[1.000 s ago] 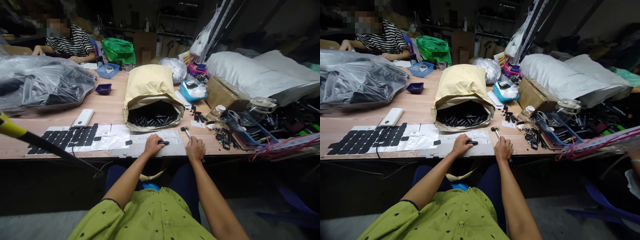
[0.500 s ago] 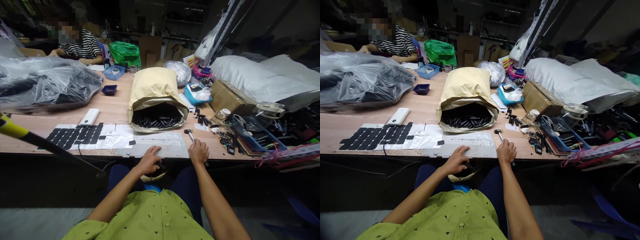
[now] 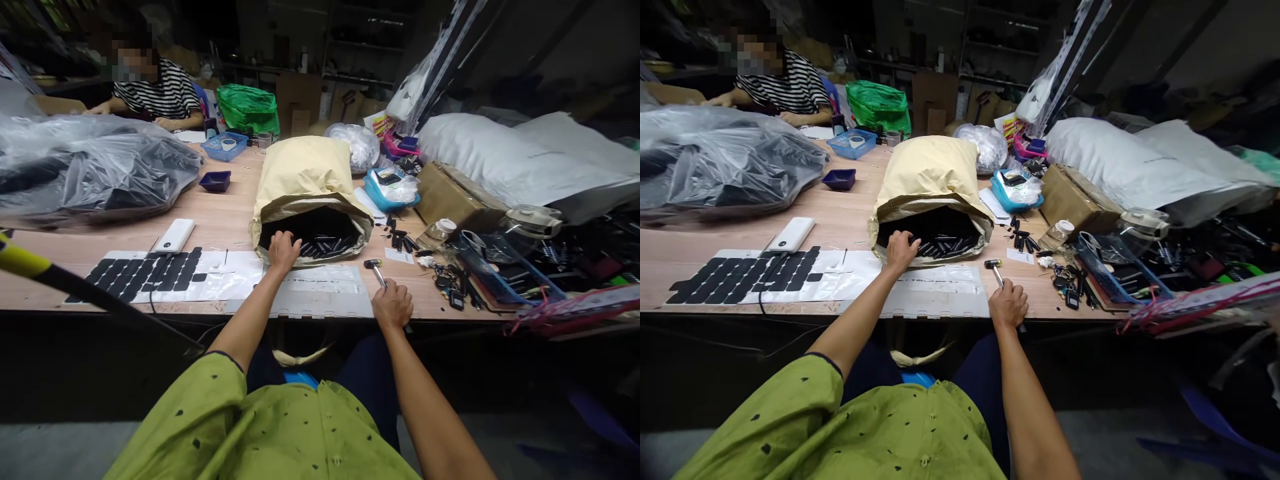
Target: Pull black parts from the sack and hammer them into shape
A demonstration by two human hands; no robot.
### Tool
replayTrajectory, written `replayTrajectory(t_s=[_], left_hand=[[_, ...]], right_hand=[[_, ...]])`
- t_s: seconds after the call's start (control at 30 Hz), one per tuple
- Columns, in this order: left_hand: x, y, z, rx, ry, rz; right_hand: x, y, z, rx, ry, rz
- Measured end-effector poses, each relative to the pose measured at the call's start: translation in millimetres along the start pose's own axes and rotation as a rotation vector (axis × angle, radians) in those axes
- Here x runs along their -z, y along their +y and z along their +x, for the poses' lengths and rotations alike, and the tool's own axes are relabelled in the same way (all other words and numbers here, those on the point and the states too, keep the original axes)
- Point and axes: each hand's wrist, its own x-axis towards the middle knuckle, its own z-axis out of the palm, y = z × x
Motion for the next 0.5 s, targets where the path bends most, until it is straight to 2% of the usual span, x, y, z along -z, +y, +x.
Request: replayTrajectory(t_s=[0.17, 0.27, 0.4, 0.43, 0.5], left_hand=[[-5.0, -1.2, 14.0, 0.061, -0.089, 0.124], [-2.2, -5.5, 12.1, 0.087, -0.078, 0.1], [2.7, -8.6, -3.3, 0.038, 0.043, -0.027], [2.3, -7.9, -10.7, 0.003, 0.043, -0.076], [-2.0, -4.8, -29.1, -0.097, -0.036, -0.175]], right_hand=[[2.1, -2.7, 0.1, -0.004, -0.026, -0.003], [4.8, -4.4, 0.1, -0.009, -0.044, -0.009], [6.9, -5.7, -0.1, -0.006, -0.037, -0.009], [7.3, -5.9, -0.2, -0.007, -0.037, -0.01], [8.0, -6.2, -0.2, -0.013, -0.042, -0.012]])
